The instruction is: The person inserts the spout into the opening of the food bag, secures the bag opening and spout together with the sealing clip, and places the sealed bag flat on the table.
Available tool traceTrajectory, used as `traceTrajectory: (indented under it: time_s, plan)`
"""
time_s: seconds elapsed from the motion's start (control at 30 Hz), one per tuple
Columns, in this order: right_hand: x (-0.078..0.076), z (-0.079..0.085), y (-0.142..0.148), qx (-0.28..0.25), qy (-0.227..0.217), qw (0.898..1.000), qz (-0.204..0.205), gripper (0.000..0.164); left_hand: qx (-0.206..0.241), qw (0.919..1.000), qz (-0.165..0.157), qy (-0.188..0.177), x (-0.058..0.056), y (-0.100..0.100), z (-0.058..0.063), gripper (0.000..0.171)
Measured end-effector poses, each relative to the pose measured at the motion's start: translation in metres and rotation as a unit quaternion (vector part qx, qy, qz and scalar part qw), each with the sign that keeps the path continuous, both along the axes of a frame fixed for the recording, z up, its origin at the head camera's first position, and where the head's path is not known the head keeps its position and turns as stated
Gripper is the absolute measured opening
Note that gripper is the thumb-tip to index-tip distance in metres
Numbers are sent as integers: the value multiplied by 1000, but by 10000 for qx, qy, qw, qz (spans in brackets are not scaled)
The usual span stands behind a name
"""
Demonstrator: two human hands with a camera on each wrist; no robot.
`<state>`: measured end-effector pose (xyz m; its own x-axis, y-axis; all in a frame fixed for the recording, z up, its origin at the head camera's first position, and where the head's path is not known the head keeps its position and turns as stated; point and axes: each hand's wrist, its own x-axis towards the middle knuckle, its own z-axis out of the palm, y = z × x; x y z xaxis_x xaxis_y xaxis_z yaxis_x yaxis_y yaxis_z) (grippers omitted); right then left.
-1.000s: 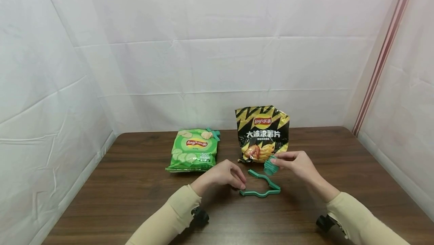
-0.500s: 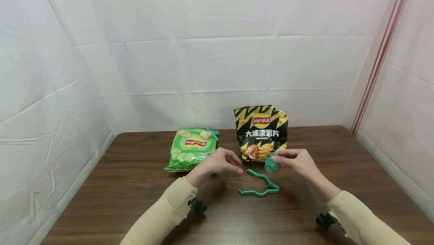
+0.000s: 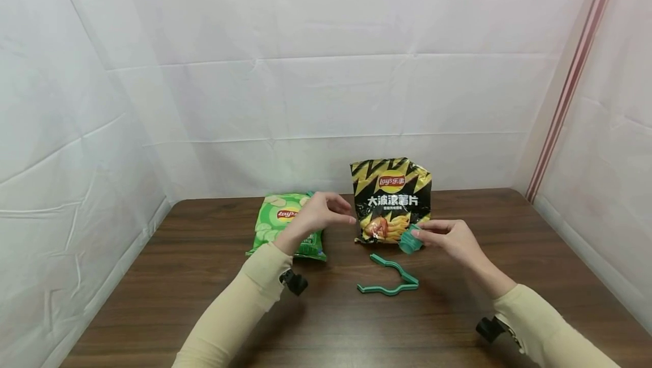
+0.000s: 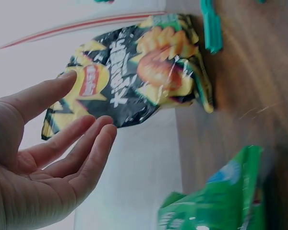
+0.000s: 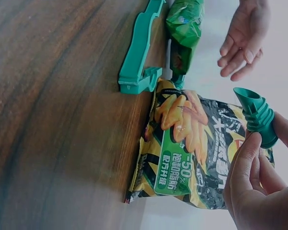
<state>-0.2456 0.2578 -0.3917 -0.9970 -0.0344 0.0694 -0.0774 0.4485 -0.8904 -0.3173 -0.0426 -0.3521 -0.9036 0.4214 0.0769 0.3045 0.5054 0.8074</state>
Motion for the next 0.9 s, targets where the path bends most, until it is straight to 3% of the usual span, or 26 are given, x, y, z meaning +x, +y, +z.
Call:
traceTrajectory:
  time_s: [0.2, 0.47, 0.7, 0.9]
  plan:
    - [-1, 1, 1, 31, 34, 10000, -25, 51, 261, 9993, 251, 29, -14, 0, 12, 42]
    - [-2, 3, 3, 80, 99, 9999, -47, 50, 933, 9946, 455, -11, -30, 4, 24, 50]
    - [-3, 4, 4, 155, 82, 9998, -101, 51, 1358, 9882, 648, 284, -40, 10, 26, 50]
    - [-3, 4, 6, 143, 38, 9998, -154, 54, 1448, 9859, 619, 558, -46, 17, 24, 47]
